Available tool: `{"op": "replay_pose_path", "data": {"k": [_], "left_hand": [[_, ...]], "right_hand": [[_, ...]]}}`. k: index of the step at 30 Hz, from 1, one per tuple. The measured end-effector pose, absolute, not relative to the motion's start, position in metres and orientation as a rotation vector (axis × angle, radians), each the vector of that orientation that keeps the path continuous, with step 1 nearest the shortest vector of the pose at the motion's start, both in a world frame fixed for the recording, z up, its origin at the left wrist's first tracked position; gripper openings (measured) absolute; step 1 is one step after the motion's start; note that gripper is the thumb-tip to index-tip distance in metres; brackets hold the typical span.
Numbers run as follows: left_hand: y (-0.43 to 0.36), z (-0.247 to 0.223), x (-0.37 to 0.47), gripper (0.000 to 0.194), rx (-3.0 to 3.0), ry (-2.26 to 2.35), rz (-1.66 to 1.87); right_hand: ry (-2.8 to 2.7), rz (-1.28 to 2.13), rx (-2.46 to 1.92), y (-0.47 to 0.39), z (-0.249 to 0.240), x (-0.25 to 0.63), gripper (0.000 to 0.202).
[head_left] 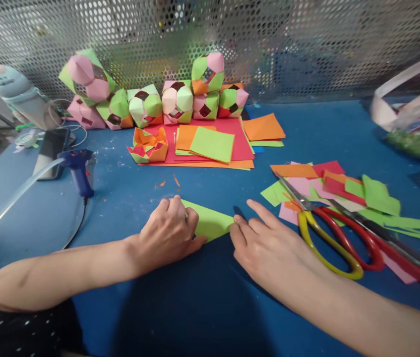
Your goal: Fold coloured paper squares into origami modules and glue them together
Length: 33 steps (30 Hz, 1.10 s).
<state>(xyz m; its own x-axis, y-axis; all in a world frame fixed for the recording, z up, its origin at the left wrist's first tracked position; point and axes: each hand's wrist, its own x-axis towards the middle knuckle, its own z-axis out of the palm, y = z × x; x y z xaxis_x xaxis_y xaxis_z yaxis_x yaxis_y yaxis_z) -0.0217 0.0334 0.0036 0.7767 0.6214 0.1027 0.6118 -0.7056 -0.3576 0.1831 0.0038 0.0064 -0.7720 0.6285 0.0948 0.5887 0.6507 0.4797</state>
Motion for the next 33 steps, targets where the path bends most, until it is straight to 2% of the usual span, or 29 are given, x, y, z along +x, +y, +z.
{"op": "replay_pose_path", "data": {"k": [4, 9, 15, 19, 23, 33], "left_hand": [[0.039, 0.012, -0.026, 0.046, -2.632, -0.984, 0.047], [0.064, 0.028, -0.04, 0.029, -2.661, -1.245, 0.024], [0.102, 0.026, -0.055, 0.019, -2.908, -1.573, -0.346], [0.107, 0.021, -0.057, 0.017, -3.182, -1.494, -0.457], [0.103, 0.014, -0.057, 0.015, -3.28, -1.343, -0.423], [0.106, 0.013, -0.056, 0.011, -3.315, -1.361, -0.4]], "right_hand": [[2.789, 0.729, 1.058, 0.005, 0.008, 0.186, 0.032], [2.856, 0.69, 1.083, 0.008, 0.006, 0.187, 0.031], [2.923, 0.605, 1.116, 0.01, 0.005, 0.188, 0.03], [2.943, 0.609, 1.144, 0.011, 0.006, 0.187, 0.03], [3.004, 0.596, 1.155, 0.012, 0.004, 0.184, 0.044], [3.181, 0.368, 1.171, 0.013, -0.006, 0.173, 0.028]]}}
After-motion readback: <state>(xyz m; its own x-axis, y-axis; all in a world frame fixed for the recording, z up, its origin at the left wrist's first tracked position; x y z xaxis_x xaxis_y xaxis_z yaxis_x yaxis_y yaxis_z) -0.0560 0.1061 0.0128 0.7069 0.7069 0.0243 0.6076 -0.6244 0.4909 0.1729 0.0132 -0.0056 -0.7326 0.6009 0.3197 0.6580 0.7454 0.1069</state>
